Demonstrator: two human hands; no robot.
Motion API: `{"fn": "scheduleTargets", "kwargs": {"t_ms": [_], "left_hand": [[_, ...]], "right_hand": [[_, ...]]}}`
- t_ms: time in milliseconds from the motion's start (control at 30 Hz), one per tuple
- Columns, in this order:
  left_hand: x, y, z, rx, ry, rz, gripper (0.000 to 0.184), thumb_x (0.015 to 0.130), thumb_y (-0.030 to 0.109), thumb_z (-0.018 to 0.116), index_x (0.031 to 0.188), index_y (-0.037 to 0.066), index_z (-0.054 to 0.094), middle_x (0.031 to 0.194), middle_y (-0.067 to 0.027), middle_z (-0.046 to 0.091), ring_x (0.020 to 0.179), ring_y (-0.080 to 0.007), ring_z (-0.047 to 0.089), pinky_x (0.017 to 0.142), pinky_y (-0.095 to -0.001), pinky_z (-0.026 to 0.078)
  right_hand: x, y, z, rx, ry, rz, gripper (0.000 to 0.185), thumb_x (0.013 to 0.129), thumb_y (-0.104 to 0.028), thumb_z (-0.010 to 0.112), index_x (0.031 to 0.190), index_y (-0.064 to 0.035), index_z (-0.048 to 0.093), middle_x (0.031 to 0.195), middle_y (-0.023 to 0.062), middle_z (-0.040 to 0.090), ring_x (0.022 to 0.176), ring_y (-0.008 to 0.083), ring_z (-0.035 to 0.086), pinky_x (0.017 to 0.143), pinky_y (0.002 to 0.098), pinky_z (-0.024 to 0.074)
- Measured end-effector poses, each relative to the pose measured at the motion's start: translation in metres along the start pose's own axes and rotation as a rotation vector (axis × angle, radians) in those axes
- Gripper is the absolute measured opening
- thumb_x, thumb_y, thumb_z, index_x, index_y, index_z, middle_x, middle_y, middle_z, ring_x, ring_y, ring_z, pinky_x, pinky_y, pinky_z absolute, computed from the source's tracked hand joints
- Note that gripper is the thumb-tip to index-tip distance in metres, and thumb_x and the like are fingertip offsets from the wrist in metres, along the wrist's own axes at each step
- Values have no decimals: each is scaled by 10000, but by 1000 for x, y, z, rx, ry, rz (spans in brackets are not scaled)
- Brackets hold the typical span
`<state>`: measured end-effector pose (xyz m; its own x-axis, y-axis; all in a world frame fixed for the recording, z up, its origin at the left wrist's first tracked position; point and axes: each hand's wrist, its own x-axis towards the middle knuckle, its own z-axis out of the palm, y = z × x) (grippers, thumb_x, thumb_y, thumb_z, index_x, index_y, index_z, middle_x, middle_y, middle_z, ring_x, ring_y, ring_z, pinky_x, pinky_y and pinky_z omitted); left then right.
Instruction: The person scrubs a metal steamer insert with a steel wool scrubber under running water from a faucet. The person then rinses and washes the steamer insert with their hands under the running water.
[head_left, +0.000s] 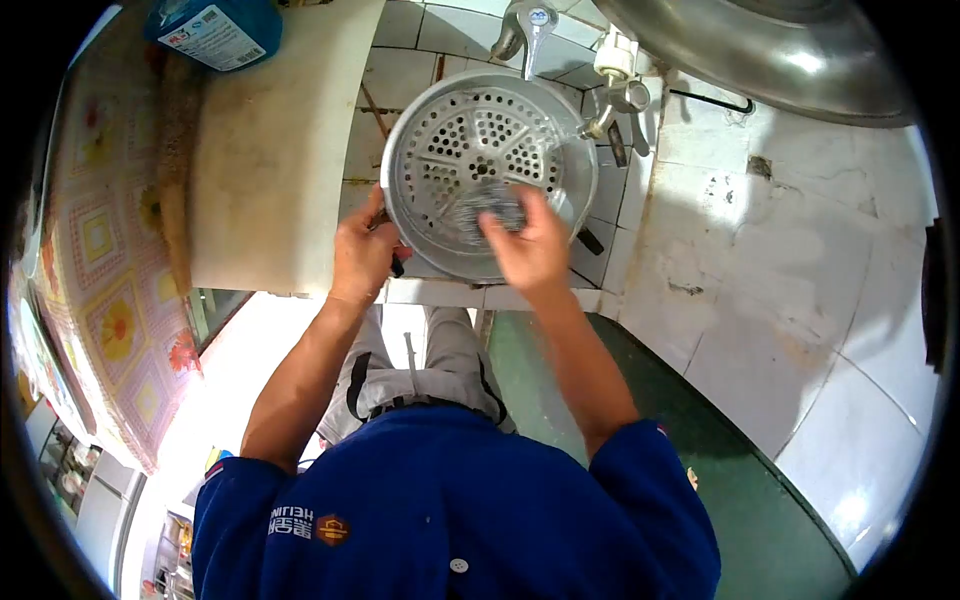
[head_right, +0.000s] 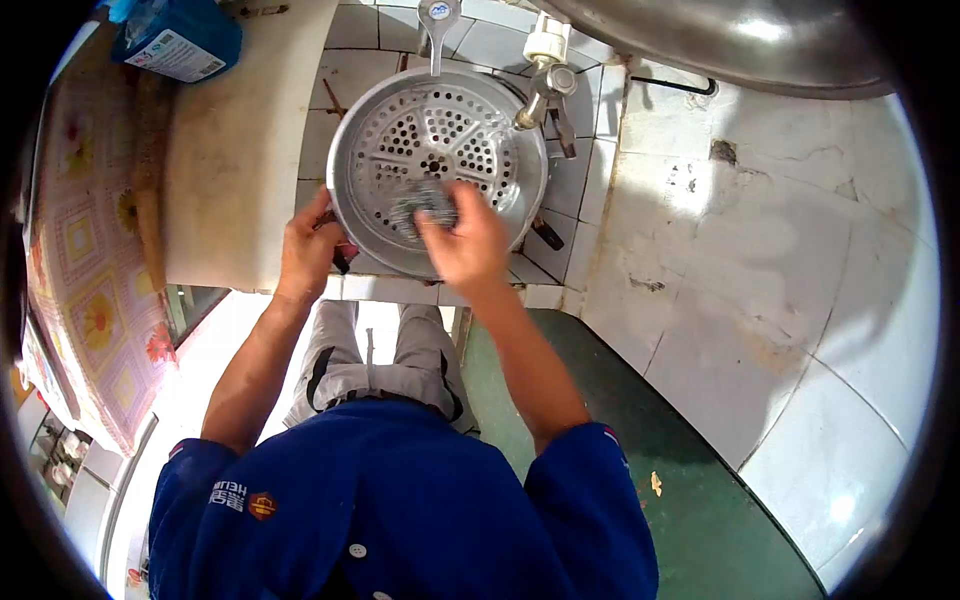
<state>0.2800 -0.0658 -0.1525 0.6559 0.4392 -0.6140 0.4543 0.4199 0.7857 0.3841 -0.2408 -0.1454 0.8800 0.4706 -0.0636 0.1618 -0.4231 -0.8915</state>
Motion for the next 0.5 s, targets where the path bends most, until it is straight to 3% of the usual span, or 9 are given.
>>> {"fn": "scheduleTargets", "kwargs": {"t_ms": [67,233,333,400,467,500], "left_hand": [[5,1,-14,-28,-23,8,405,836,-11,497,1236,-16,555,743,-33,603,586,-85,539,536,-218,457],[-1,25,-36,81,-36,60,388,792,-9,498,1168,-1,598,697,-23,590,552,-68,489,519,-210,395],[-7,39,-47,103,-39,22,431,774,-4,496,1195,-3,584,693,-33,590,556,-72,493,529,-207,398],[-10,41,-50,105,-51,10,459,766,-2,491,1218,-8,571,692,-39,591,558,-74,497,532,-207,399],[-12,38,-54,96,-20,-40,522,755,-3,465,1272,-21,532,698,-50,593,562,-83,506,534,-212,409],[-15,38,-55,124,-39,-64,591,743,0,447,1333,-10,475,779,-45,616,594,-69,533,533,-191,423]], "right_hand": [[-5,5,-30,241,215,80,264,822,-105,673,1053,-25,573,874,63,649,743,159,609,652,299,491],[9,31,-98,307,610,450,256,839,-135,667,1054,-27,578,883,30,619,704,112,562,610,257,474],[32,96,-97,76,439,401,261,811,-130,677,1032,-17,595,867,65,655,719,169,618,650,299,490],[55,146,-78,-258,411,288,282,793,-164,692,1017,-16,607,935,133,679,792,268,659,705,349,499],[76,124,-62,-457,274,329,353,772,-200,713,1064,-24,622,974,185,676,871,333,659,768,375,497],[85,135,-55,-448,276,334,353,772,-200,713,1064,-24,622,974,185,676,871,333,659,768,375,497]]}}
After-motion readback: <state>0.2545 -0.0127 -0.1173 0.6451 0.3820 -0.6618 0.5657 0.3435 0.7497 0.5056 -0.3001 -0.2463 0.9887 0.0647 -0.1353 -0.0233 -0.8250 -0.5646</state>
